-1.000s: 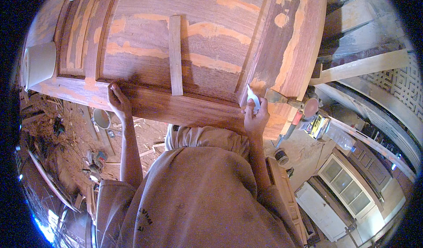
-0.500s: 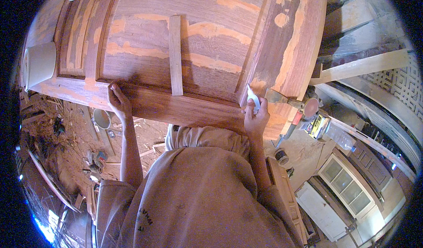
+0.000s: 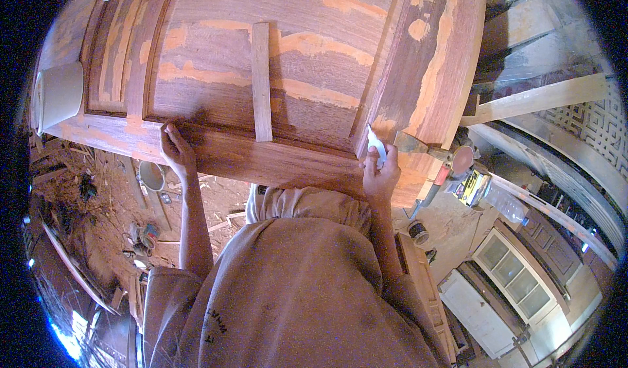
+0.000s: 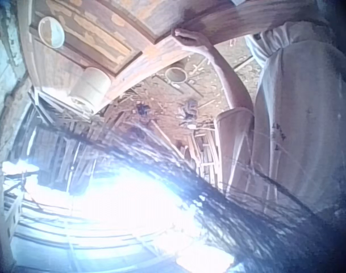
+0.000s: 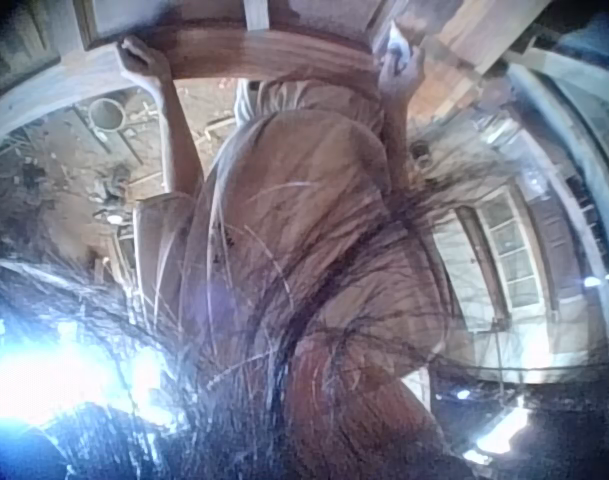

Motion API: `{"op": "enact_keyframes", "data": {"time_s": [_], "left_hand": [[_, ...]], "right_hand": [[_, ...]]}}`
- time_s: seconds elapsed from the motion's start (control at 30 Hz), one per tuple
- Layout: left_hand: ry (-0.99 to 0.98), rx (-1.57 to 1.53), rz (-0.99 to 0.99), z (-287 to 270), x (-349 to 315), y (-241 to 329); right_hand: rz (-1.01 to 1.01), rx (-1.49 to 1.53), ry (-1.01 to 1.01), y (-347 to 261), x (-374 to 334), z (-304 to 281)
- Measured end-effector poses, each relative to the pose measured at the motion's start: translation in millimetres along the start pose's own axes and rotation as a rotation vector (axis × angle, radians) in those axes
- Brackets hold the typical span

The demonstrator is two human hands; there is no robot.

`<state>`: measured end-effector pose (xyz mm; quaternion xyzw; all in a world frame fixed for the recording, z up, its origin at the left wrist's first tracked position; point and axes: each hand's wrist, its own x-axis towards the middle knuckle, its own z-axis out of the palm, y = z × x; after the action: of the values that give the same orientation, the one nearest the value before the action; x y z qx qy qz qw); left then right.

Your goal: The person fills gaps and applies wood filler to a wooden door using a putty knife and a cloth, then applies adhesive from a tube to a wooden strip and presses it into a groove on the door.

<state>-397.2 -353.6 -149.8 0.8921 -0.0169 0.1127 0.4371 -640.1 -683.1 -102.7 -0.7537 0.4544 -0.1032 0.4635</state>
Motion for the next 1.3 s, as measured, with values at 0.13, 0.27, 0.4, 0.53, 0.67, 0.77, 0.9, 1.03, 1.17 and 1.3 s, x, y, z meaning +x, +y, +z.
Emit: {"op": "enact_keyframes", "data": {"time_s": [0.13,0.27,0.4,0.53,0.67,0.77,0.9,1.03,1.17,1.3], "left_hand": [[0.034,-0.028,0.027,2,0,1],[0.017,-0.004,-0.017,0,-1,4],[0.016,0.001,-0.026,-1,0,6],[0.006,0.013,-0.021,-1,0,3],[0.001,0.026,-0.041,-1,-1,-2],[-0.006,0.017,-0.034,-1,-1,-5],[-0.029,0.026,-0.087,-3,-1,-3],[0.010,0.026,-0.003,0,0,-1],[0.014,-0.002,-0.017,1,-1,-2],[-0.005,0.028,-0.044,-2,-1,-3]], "right_hand": [[0.015,0.005,0.004,1,0,1],[0.008,0.013,-0.001,1,0,1],[0.000,-0.014,-0.006,3,0,0],[0.000,0.003,0.003,3,1,1],[0.000,-0.003,0.001,0,0,2],[0.004,-0.019,0.004,2,0,1],[-0.008,-0.028,0.003,-1,0,1],[-0.005,-0.041,0.007,-1,-1,1],[-0.018,-0.031,0.002,1,-1,1],[-0.031,-0.035,0.000,3,0,0]]}}
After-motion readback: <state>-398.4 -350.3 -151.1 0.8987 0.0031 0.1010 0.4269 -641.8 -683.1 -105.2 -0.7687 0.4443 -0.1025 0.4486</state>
